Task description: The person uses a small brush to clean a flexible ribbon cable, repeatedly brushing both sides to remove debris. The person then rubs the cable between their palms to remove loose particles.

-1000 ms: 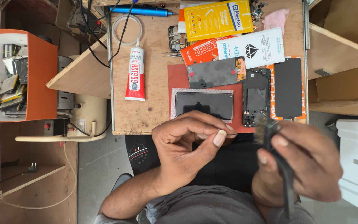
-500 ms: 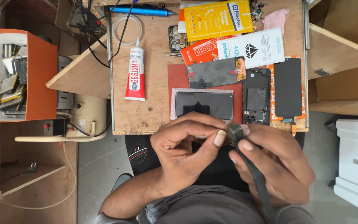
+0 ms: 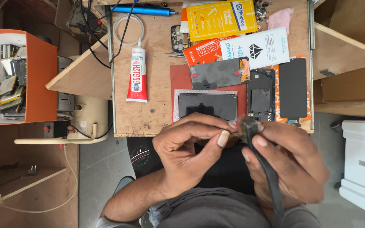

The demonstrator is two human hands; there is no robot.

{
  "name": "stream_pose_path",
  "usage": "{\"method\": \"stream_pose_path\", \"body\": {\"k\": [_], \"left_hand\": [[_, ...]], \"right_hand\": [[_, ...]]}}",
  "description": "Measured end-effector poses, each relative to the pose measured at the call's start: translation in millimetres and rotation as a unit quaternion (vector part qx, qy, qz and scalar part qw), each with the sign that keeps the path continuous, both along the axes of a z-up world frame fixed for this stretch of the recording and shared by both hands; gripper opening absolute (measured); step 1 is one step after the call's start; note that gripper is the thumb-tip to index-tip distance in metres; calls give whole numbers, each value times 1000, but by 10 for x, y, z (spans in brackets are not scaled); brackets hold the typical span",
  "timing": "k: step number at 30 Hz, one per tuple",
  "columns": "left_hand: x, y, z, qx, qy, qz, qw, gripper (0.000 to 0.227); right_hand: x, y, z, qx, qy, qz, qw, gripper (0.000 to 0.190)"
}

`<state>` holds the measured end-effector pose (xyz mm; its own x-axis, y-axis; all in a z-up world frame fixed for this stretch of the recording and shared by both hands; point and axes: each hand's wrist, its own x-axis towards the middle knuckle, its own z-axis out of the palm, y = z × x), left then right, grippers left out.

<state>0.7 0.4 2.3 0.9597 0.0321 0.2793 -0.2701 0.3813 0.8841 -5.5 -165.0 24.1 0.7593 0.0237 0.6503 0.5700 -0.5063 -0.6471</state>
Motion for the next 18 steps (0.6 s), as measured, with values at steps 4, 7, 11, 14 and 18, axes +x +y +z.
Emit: {"method": "stream_pose_path", "body": {"k": [4, 7, 11, 14, 18], "left_hand": [[14, -28, -5, -27, 19, 1, 999, 7], [20, -32, -19, -24, 11, 1, 1000, 8], [19, -18, -27, -7, 29, 2, 1000, 9], [49, -4, -10, -14, 8, 19, 1000, 9], [103, 304, 16, 12, -9, 71, 997, 5]], "right_hand": [[-29, -83, -55, -51, 14, 44, 998, 21], [8, -12, -66, -3, 1, 10, 1000, 21], [70, 97, 105, -12, 10, 8, 1000, 21], [231, -51, 144, -60, 18, 37, 997, 22], [547, -410, -83, -37, -17, 1, 999, 18]]}}
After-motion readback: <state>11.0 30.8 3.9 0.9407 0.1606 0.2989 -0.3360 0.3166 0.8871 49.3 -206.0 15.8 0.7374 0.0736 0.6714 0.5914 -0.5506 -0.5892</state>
